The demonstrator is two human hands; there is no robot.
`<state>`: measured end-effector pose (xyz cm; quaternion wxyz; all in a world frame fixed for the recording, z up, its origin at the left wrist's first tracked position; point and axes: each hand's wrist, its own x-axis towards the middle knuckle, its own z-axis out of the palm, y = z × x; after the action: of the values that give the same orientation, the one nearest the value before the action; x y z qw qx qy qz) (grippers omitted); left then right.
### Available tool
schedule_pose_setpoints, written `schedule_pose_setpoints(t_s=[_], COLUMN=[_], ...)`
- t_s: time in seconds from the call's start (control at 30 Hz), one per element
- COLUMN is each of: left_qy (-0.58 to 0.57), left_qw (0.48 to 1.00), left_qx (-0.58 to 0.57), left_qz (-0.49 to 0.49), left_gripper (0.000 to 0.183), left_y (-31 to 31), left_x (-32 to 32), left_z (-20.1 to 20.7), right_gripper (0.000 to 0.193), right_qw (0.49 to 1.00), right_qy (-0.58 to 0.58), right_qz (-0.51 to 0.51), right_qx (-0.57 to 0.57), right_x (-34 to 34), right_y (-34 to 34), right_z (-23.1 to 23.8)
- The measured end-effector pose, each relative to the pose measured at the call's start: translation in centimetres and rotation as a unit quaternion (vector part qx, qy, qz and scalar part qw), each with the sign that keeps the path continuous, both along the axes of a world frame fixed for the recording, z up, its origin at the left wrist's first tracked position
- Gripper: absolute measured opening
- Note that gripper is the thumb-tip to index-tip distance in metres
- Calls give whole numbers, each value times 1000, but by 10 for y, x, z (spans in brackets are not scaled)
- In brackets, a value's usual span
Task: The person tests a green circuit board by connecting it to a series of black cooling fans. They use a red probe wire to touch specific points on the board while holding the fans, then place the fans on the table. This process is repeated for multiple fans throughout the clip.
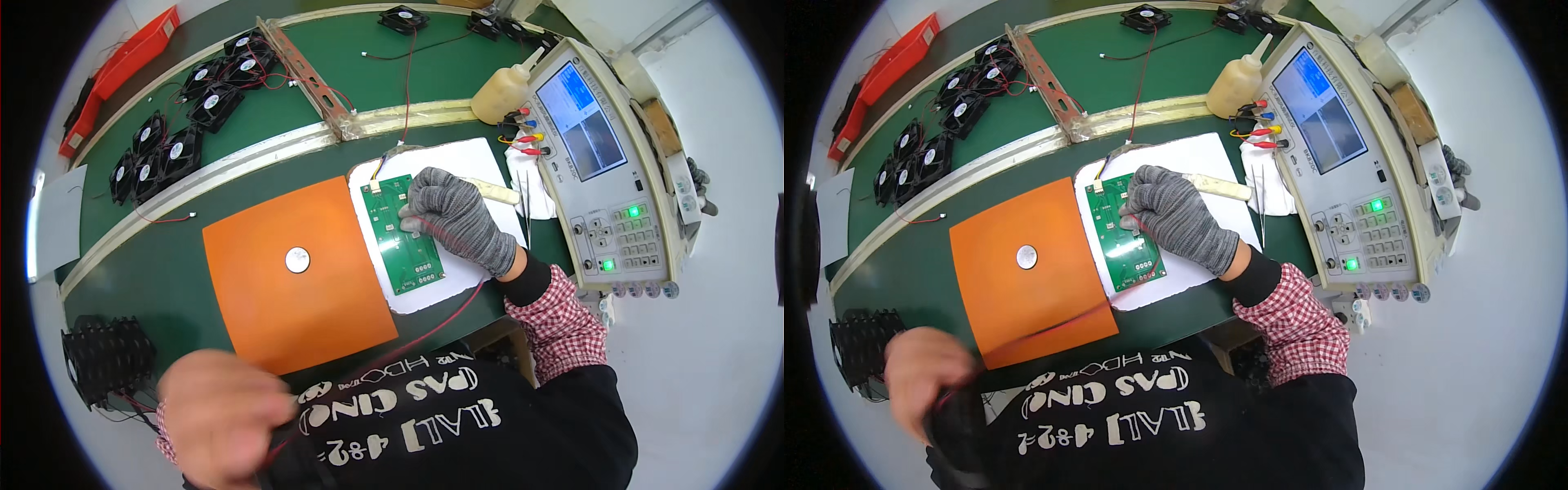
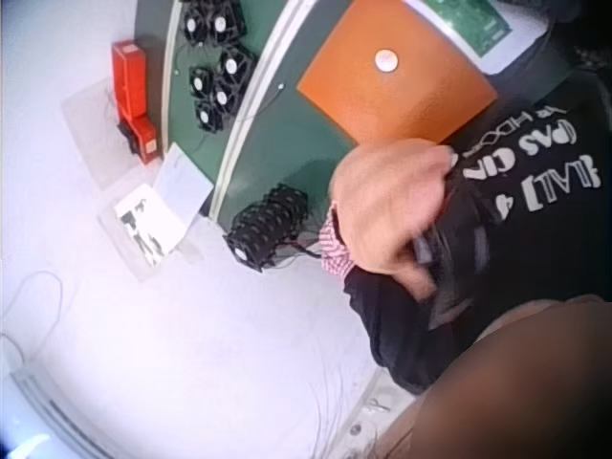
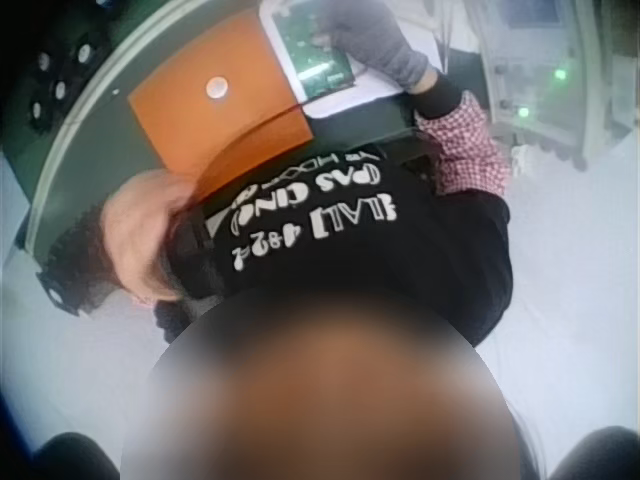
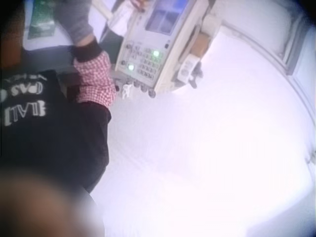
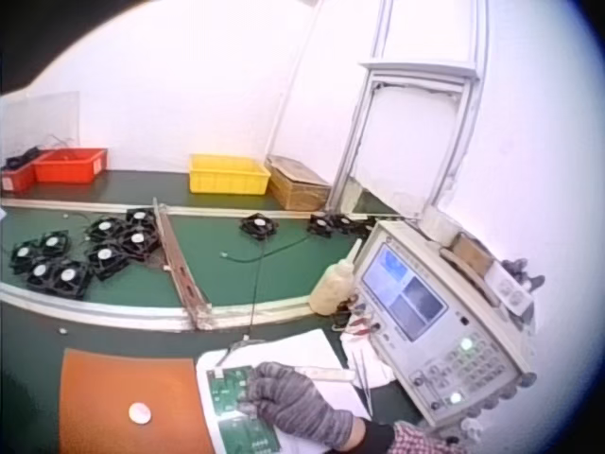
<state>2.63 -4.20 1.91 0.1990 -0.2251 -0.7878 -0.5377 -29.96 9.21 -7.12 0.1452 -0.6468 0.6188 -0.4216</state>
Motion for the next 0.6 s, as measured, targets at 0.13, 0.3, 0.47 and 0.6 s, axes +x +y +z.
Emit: schedule_pose_setpoints(t_s=[0.13, 0.3, 0.47, 0.6], left_qy=[-215, -143, 210, 244], left_qw=[809, 869, 798, 755], left_qx=[500, 470, -289, -479], left_qz=[-222, -56, 486, 376], left_gripper=[59, 79, 55, 49], left_y=[19, 43, 45, -2], left_x=[-15, -7, -35, -97], left_z=[15, 24, 7, 21], right_gripper=[17, 17, 17, 14], right_qw=[1000, 1000, 1000, 997], right_qy=[-17, -4, 29, -55], right_qz=[-18, -4, -10, -53], right_qx=[17, -15, -9, 3], right_x=[-2, -3, 1, -3], right_y=[6, 3, 0, 7], right_z=[-2, -6, -4, -18])
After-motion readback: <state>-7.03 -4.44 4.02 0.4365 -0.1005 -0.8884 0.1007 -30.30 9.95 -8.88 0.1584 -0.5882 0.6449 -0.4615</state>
